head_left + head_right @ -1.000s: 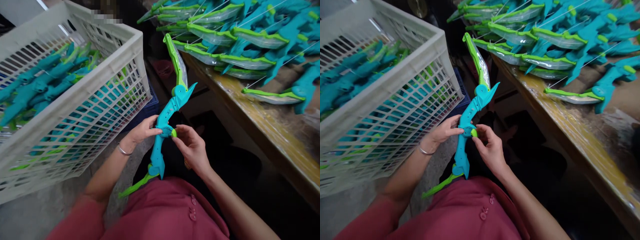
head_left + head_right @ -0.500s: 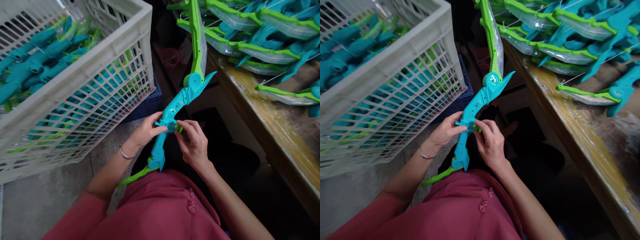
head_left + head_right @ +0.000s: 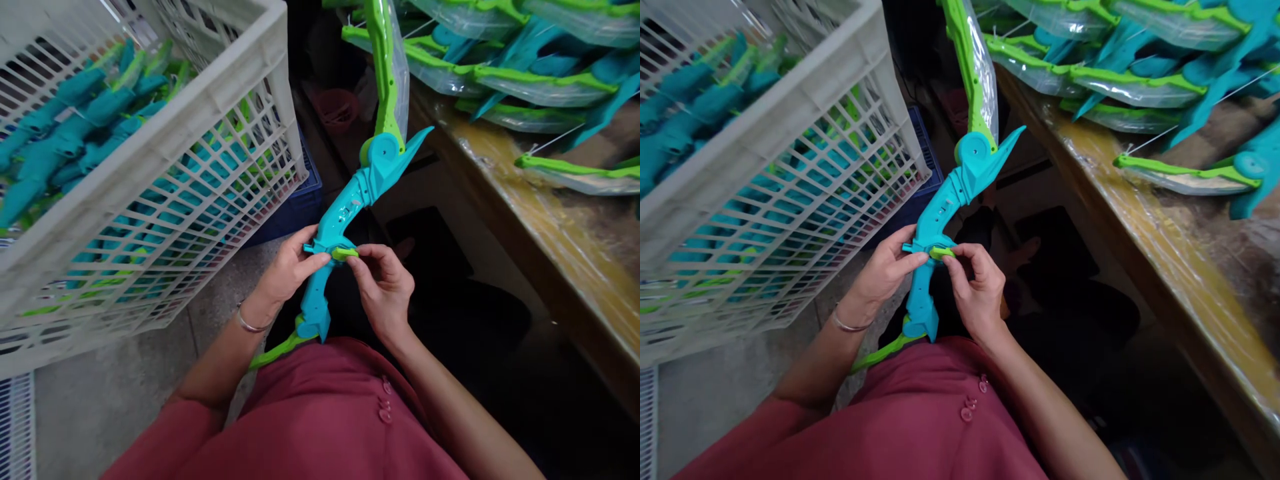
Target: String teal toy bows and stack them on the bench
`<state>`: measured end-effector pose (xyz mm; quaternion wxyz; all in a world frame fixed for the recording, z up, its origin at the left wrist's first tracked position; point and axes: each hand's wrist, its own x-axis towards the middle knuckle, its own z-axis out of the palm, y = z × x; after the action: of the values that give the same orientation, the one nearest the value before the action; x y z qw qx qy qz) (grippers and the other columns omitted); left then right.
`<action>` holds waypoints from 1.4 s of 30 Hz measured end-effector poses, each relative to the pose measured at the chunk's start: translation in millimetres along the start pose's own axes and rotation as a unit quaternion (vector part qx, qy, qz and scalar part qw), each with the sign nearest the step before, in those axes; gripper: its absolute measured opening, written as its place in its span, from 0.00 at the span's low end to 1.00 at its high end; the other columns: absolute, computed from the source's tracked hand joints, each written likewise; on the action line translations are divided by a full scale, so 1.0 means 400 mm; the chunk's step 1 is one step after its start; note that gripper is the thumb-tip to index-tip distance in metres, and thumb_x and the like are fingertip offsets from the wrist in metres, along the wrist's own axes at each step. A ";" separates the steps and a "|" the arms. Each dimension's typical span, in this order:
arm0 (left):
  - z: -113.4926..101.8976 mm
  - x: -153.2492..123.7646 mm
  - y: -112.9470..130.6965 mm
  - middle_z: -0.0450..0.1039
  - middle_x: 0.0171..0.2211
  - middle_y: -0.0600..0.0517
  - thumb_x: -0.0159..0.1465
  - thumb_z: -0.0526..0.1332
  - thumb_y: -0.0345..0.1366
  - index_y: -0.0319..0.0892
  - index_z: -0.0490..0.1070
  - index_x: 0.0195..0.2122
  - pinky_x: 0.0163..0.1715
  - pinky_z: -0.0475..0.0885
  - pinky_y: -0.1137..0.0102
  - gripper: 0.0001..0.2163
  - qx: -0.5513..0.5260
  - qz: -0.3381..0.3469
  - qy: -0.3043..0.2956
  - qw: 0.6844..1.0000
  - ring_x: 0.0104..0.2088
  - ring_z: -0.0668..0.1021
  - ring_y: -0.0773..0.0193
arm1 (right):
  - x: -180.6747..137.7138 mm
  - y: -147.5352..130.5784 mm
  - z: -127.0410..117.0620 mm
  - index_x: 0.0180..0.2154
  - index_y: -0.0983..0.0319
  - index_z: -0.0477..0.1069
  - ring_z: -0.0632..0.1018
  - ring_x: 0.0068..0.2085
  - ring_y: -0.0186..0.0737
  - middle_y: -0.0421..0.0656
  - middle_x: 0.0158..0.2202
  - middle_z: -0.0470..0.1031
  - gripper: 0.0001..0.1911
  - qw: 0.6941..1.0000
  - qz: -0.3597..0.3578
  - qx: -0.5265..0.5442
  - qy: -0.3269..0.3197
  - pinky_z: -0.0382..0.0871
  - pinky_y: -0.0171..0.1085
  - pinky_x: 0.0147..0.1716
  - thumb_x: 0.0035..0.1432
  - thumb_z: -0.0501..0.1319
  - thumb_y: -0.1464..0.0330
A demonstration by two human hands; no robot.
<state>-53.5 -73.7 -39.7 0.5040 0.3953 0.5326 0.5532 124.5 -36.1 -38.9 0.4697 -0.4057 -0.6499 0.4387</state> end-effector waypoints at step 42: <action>0.062 -0.053 0.052 0.80 0.39 0.50 0.64 0.68 0.42 0.41 0.74 0.47 0.39 0.75 0.64 0.14 0.192 0.044 0.100 0.975 0.36 0.80 0.58 | 0.091 -0.005 -0.047 0.45 0.63 0.73 0.74 0.32 0.39 0.43 0.36 0.78 0.13 0.963 0.075 -0.046 -0.254 0.67 0.38 0.30 0.63 0.64 0.62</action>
<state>-28.5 -88.2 -14.0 0.3376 0.4505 0.6588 0.4990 134.2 1.0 -24.6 0.2359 -0.3494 -0.7349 0.5313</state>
